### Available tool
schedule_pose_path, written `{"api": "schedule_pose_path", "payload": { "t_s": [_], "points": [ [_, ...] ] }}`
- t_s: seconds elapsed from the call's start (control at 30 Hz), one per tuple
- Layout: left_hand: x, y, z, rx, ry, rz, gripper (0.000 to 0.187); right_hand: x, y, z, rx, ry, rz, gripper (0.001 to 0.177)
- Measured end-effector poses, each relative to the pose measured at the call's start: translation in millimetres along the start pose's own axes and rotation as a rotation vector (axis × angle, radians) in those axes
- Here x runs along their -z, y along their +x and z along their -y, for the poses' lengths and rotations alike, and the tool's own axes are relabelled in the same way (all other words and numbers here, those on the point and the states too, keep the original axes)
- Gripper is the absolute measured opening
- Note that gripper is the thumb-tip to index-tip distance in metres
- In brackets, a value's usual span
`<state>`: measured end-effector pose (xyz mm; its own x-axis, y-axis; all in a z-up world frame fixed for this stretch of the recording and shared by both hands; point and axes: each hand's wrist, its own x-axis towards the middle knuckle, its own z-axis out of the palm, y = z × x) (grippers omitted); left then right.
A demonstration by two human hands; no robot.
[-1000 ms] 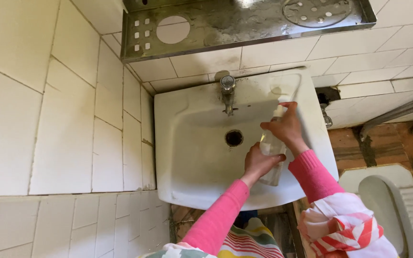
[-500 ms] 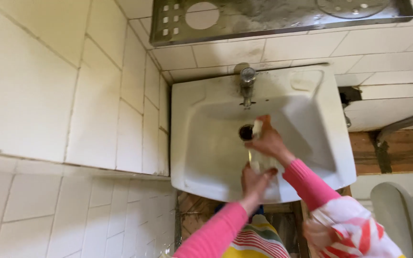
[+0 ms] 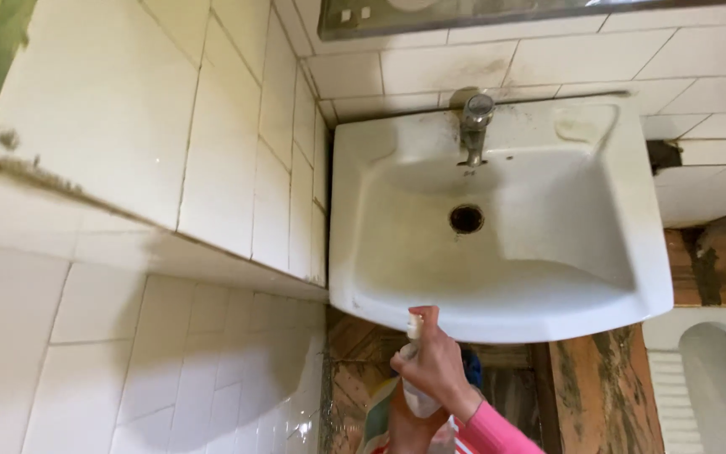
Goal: Cleaning a bathroom sink using a cloth and liquid cleaner.
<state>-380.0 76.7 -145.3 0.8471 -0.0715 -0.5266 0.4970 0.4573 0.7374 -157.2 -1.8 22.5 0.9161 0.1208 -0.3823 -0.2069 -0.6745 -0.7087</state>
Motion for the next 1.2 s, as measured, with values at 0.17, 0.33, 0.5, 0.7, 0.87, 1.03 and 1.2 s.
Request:
{"api": "schedule_pose_path", "payload": {
  "t_s": [0.17, 0.33, 0.5, 0.7, 0.87, 1.03, 1.2],
  "points": [
    [14.4, 69.5, -37.1, 0.004, -0.166, 0.112, 0.100, -37.7, -24.1, -13.3, 0.060, 0.093, -0.181, 0.086],
    [17.3, 62.9, -21.0, 0.041, 0.138, 0.033, 0.106, -45.2, -44.0, -27.7, 0.023, 0.096, -0.165, 0.085],
    [0.1, 54.6, -51.5, 0.022, 0.521, -0.022, 0.106, -59.6, -42.1, -66.0, 0.132, 0.174, -0.214, 0.085],
    [-13.4, 39.6, -50.0, 0.011, 0.728, -0.008, 0.104, -82.5, -42.6, -129.2, -0.018, 0.231, -0.317, 0.079],
    [-31.0, 39.6, -34.1, -0.047, 0.706, 0.136, 0.087, -64.0, -61.1, -150.2, -0.042, 0.292, -0.483, 0.082],
    [-51.3, 46.3, -30.8, -0.131, 0.871, 0.200, 0.082, -41.8, -69.3, -168.8, -0.023, 0.339, -0.581, 0.086],
    [-67.7, 55.9, -27.3, -0.116, 0.910, 0.212, 0.077, -29.2, -64.1, -185.4, -0.093, 0.434, -0.567, 0.084]
  ]
}}
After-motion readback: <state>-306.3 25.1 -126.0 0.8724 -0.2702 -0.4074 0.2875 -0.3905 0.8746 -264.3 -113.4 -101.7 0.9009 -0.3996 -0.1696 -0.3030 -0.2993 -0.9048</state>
